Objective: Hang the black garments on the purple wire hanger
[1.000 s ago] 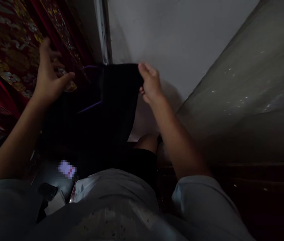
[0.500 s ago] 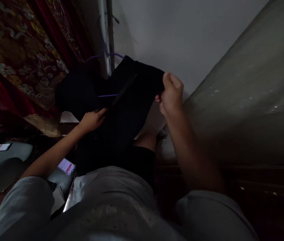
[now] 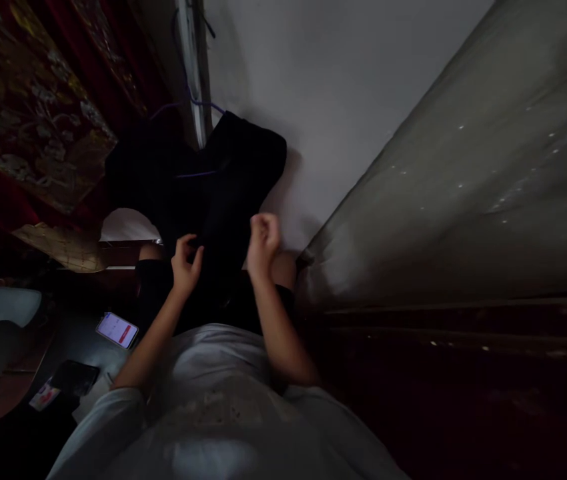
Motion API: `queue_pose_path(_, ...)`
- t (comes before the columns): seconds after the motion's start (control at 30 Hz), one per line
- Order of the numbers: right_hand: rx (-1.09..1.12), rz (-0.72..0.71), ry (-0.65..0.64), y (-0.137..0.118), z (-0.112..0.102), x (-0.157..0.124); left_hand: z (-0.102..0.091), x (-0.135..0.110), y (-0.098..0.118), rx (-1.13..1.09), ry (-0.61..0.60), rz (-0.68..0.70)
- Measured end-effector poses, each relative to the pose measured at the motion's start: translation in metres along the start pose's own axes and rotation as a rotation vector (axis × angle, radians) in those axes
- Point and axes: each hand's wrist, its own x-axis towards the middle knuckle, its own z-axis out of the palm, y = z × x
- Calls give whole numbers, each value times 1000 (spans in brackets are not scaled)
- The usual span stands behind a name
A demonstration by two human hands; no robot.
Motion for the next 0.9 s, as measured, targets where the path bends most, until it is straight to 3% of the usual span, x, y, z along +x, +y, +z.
queue_pose_path(0.1, 52, 175, -469, 16, 17, -59, 11, -12, 11, -136, 132, -117)
queue_pose_path(0.17, 27, 168, -699, 20, 20, -70, 15, -19, 15, -190, 155, -170)
queue_pose_path(0.23, -69, 118, -818, 21, 17, -66, 18, -24, 16, -193, 140, -194)
queue_pose_path(0.3, -174, 77, -841, 21, 12, -59, 19, -28, 16, -170, 108, -198)
queue_pose_path(0.47, -162, 57, -674, 16, 7, -56, 20, -33, 19, -183, 37, -171)
queue_pose_path(0.6, -117, 36, -711, 10, 6, -55, 22, -38, 19, -237, 37, -177)
queue_pose_path(0.8, -64, 150, -720, 11, 1, -48, 28, -43, 19, -196, 11, -185)
queue_pose_path(0.9, 35, 278, -682, 9, -2, -47, 32, -44, 21, -243, 6, -198)
